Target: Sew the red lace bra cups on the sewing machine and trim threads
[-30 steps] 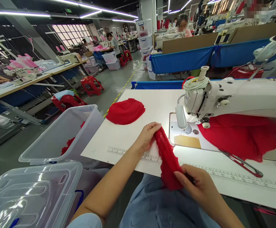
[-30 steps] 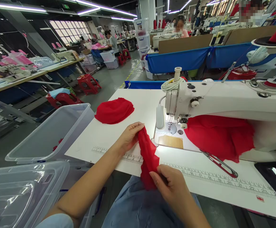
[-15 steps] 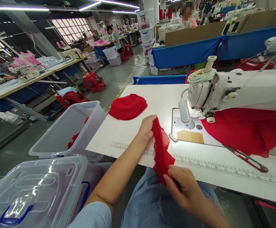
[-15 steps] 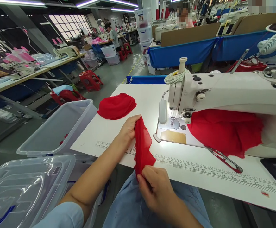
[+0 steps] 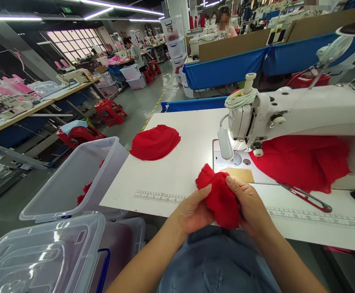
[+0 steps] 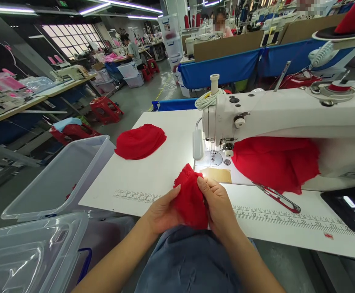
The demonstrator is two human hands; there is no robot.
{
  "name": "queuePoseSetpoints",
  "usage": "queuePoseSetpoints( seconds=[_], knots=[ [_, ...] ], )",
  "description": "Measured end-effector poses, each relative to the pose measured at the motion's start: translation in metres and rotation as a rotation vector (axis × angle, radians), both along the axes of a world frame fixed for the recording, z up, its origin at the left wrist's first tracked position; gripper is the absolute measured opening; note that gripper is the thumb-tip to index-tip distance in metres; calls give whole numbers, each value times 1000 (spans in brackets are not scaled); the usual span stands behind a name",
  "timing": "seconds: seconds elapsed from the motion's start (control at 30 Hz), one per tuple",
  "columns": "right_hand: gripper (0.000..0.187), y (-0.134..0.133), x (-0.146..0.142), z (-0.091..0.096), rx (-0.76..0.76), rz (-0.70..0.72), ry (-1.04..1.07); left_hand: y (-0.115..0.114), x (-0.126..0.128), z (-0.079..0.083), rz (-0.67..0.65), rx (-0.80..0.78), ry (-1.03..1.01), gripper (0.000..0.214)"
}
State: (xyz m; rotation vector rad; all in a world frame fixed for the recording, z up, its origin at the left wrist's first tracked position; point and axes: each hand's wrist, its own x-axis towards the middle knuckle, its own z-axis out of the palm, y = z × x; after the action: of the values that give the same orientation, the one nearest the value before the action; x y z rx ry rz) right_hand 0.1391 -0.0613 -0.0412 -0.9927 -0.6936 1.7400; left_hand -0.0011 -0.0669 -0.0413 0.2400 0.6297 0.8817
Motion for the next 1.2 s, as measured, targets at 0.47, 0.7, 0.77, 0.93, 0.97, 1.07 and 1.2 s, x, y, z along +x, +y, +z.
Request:
queuePoseSetpoints(
  seconds=[0.47, 0.7, 0.77, 0.93, 0.97, 1.07, 1.2],
  knots=[
    [38, -25, 16, -12, 61, -278, -180, 19, 1, 27, 287, -98, 112, 16],
    [45, -34, 4, -7, -441, 64, 451, 21, 2, 31, 269, -47, 52, 18],
    [32, -27, 4, -7, -477, -92, 520, 24, 5, 30, 289, -76, 28, 15],
    [24, -16, 4, -5, -250, -237, 444, 38, 11, 26, 219, -107, -47, 19],
    [23, -16, 4, -5, -217, -222, 407, 41, 13, 26, 202, -112, -47, 19],
    [27, -15, 4, -3, -162, -194, 298, 51, 18, 26, 227, -157, -6, 14],
    [33, -11, 6, -4, -120, -241, 205, 62, 23, 27, 325, -190, 66, 13]
  ],
)
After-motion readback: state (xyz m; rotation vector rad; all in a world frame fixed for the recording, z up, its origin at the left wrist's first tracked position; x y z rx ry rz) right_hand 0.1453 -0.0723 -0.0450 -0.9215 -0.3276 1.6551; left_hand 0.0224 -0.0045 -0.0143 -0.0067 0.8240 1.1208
